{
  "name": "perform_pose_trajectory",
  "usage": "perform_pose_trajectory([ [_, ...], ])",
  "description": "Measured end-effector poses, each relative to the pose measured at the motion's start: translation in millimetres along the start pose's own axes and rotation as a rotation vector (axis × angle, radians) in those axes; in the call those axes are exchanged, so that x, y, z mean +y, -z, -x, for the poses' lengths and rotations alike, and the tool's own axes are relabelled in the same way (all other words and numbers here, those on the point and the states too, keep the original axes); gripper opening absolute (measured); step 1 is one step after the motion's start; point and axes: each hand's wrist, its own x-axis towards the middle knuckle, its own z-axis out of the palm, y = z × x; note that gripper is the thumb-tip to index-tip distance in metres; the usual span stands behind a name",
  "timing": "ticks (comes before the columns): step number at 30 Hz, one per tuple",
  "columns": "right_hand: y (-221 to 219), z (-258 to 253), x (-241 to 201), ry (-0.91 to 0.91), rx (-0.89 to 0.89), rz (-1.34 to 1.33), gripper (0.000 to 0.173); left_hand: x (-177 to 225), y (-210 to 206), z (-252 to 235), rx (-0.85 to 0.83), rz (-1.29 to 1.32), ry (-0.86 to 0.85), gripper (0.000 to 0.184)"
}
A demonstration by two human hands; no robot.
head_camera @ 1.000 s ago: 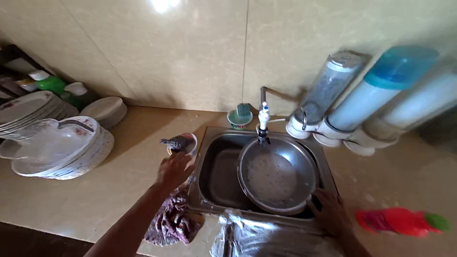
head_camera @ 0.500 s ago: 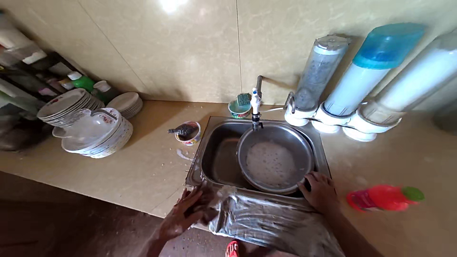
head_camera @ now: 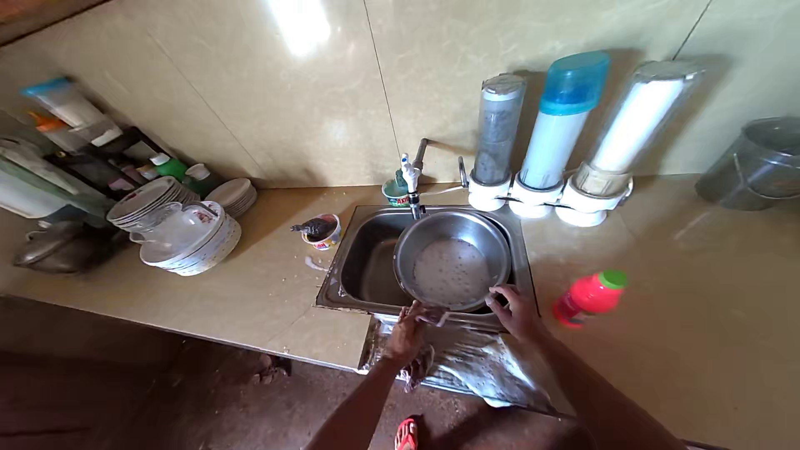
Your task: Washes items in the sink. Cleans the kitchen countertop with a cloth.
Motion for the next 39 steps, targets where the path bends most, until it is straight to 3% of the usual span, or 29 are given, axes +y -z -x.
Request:
perform_pose_trajectory([
  [2,16.9,27.2,-4.5,0.062,0.027,-0.110,0.038,11.1,17.1,17.8,0.168,0.169,0.047,0.035],
  [5,39.4,80.9,4.4,0.147,0.132,-0.084,0.039,7.0,57.6,44.3,0.306,0.091,0.068,0.038],
  [8,57.9,131.0,22.4,0.155,0.261,0.000,0.037,-11.3,79.0,59.2,0.067,-0.311,0.313,0.066],
  [10,68.0,153.3,39.5,0.143,0.345,0.087,0.035,-34.5,60.8,65.3,0.029,-0.573,0.368,0.071],
  [12,79.5,169.7,52.2,0.106,0.416,0.163,0.036,-57.4,31.1,67.7,0.204,-0.639,0.223,0.057],
  [15,84.4,182.6,54.5,0.000,0.493,0.166,0.039,-35.9,-2.2,64.7,0.244,-0.603,0.103,0.047],
  [19,61.4,182.1,25.2,-0.039,0.486,0.064,0.038,-0.6,-37.5,58.2,0.175,-0.365,0.129,0.043],
  [22,38.3,183.6,-22.7,-0.002,0.367,-0.075,0.031,13.6,-20.2,52.6,0.197,-0.064,0.315,0.044],
  [25,4.5,172.9,-77.3,-0.016,0.096,-0.350,0.030,25.7,3.7,63.0,0.335,0.386,0.292,0.043],
  [28,-46.6,148.8,-128.8,-0.372,-0.165,-0.845,0.052,39.2,11.1,79.9,0.231,0.756,0.226,0.042],
  [30,-82.1,126.1,-159.4,-0.587,-0.153,-1.112,0.054,31.9,23.4,91.2,0.063,0.778,0.098,0.046],
  [33,-110.2,98.9,-193.3,-0.600,-0.089,-1.092,0.037,4.3,54.8,104.5,0.141,0.621,-0.003,0.052],
  [36,-122.1,91.1,-223.3,-0.395,-0.264,-0.932,0.027,-27.5,96.7,120.1,0.127,0.861,0.198,0.063],
  [39,-135.0,89.4,-250.9,-0.315,-0.437,-0.895,0.039,-54.4,119.8,132.9,0.042,1.181,0.300,0.036],
])
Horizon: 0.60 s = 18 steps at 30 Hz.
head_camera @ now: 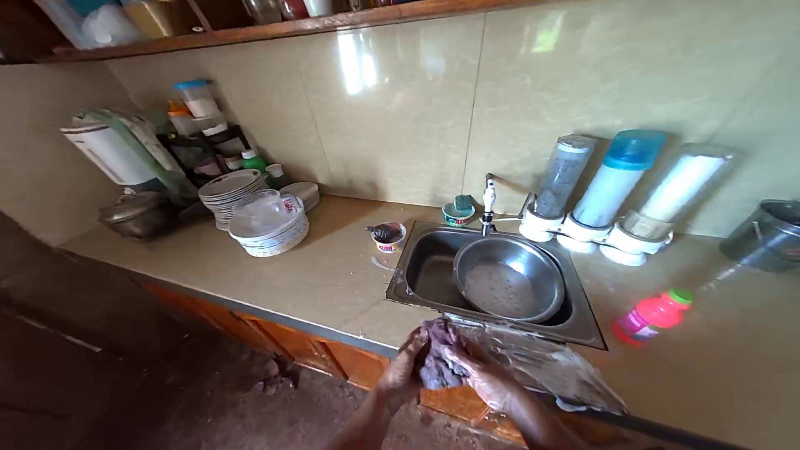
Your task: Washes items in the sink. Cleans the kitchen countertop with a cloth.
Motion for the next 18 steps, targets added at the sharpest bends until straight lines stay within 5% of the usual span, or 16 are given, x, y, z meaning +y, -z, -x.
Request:
perform_pose_trajectory([
  [3,-11.4,-4.3,15.6,0.018,0.131,0.092,0.035,9.8,30.2,-1.9,0.020,-0.059,-0.066,0.014],
  [7,-21.9,8.4,45.5,-0.011,0.393,0.247,0.029,26.7,43.1,-9.8,-0.045,-0.364,-0.133,0.010],
  [14,-37.9,27.9,81.1,0.035,0.770,0.316,0.032,53.9,-2.2,-49.2,-0.399,-0.960,-0.242,0.020],
  [18,-40.2,15.5,109.9,0.337,1.023,0.662,0.034,45.2,-36.8,-98.1,-0.534,-1.462,-0.168,0.032],
])
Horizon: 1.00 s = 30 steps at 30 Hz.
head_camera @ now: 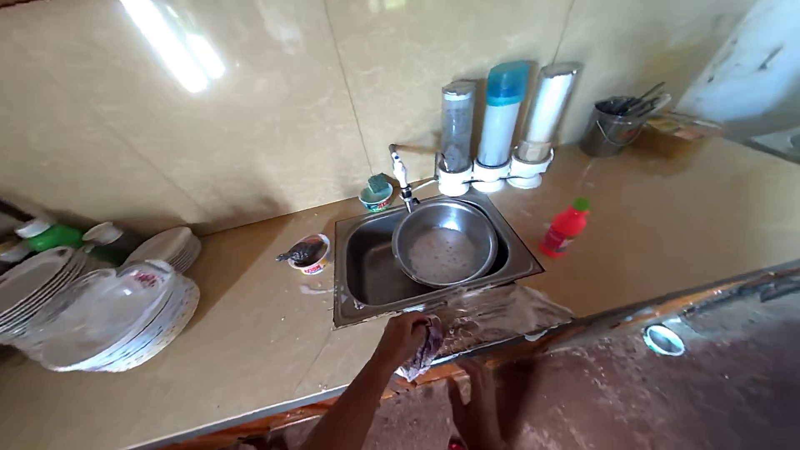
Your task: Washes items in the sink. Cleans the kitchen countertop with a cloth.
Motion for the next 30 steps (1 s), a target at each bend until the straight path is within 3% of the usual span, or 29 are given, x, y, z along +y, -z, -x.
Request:
perform_pose_trajectory([
  [2,-16.7,-9.4,-0.9,0.231,0.071,0.035,0.027,-7.3,5.6,-18.5,0.069,-0.166,0.041,0.038],
  [4,-35.8,-24.6,-6.8,0.329,0.065,0.067,0.029,-26.6,16.8,-26.9,0.218,-0.226,0.096,0.042],
  [7,-62.1,-49.9,-24.9,0.141,-0.165,0.165,0.057,-74.2,21.1,-34.8,0.333,-0.227,0.092,0.044],
  [10,-82.9,-63.7,-17.9,0.068,-0.363,0.382,0.072,-103.9,7.2,-38.9,0.228,-0.322,0.068,0.049],
  [13,-79.2,-66.3,-6.3,0.045,-0.358,0.497,0.068,-113.7,6.5,-35.7,0.220,-0.402,0.012,0.050],
  [18,-51.0,-101.3,-8.2,-0.234,-0.382,0.596,0.051,-126.3,16.6,-33.3,0.295,-0.393,-0.100,0.051],
  [21,-44.1,-112.9,-18.0,-0.330,-0.263,0.496,0.043,-138.1,20.7,-28.8,0.374,-0.355,-0.181,0.048],
  [24,-54.1,-110.3,-50.4,-0.258,-0.108,0.419,0.041,-148.5,22.3,-29.9,0.484,-0.273,-0.265,0.048],
  [28,-94.9,-86.3,-63.4,-0.293,-0.512,0.414,0.048,-151.4,22.3,-29.4,0.516,-0.240,-0.322,0.051],
  [30,-97.6,-80.1,-47.8,-0.226,-0.439,0.426,0.046,-151.0,23.6,-31.7,0.503,-0.258,-0.311,0.052],
])
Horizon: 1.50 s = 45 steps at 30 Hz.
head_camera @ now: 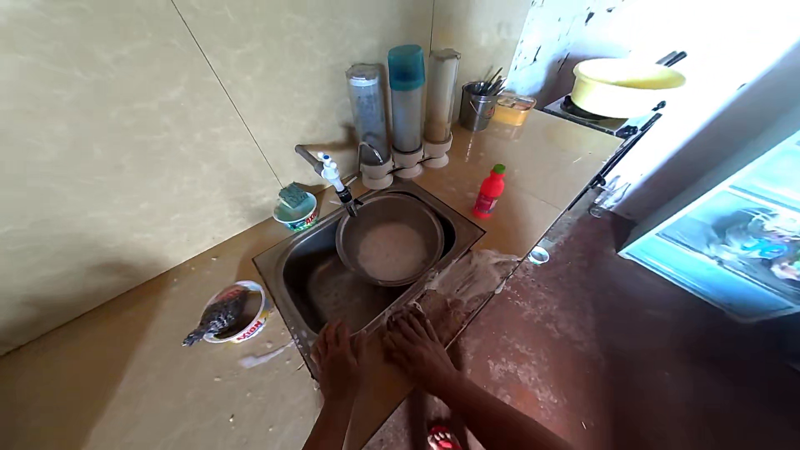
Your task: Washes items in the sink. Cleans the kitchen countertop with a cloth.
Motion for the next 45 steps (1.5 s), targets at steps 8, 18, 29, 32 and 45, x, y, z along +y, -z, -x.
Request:
perform_pose_trajectory([
  [8,16.7,-12.9,35.1,0.107,0.204,0.018,0.030,-1.3,-0.6,-5.4,-0.094,-0.059,0.008,0.054],
  [18,7.4,10.7,40.2,0.235,0.161,0.035,0.024,6.0,-0.3,-14.5,-0.168,-0.115,0.027,0.051],
  [29,58.0,34.9,53.6,-0.051,0.467,-0.599,0.029,5.4,-4.3,-16.8,-0.154,-0.088,0.019,0.053],
  [32,90.0,52.2,56.1,-0.307,0.905,-1.182,0.028,4.4,-4.9,-14.9,-0.101,-0.096,0.002,0.054],
  [45,98.7,1.6,174.3,-0.559,1.158,-1.898,0.021,7.1,-5.4,-15.7,-0.114,-0.160,0.000,0.055],
])
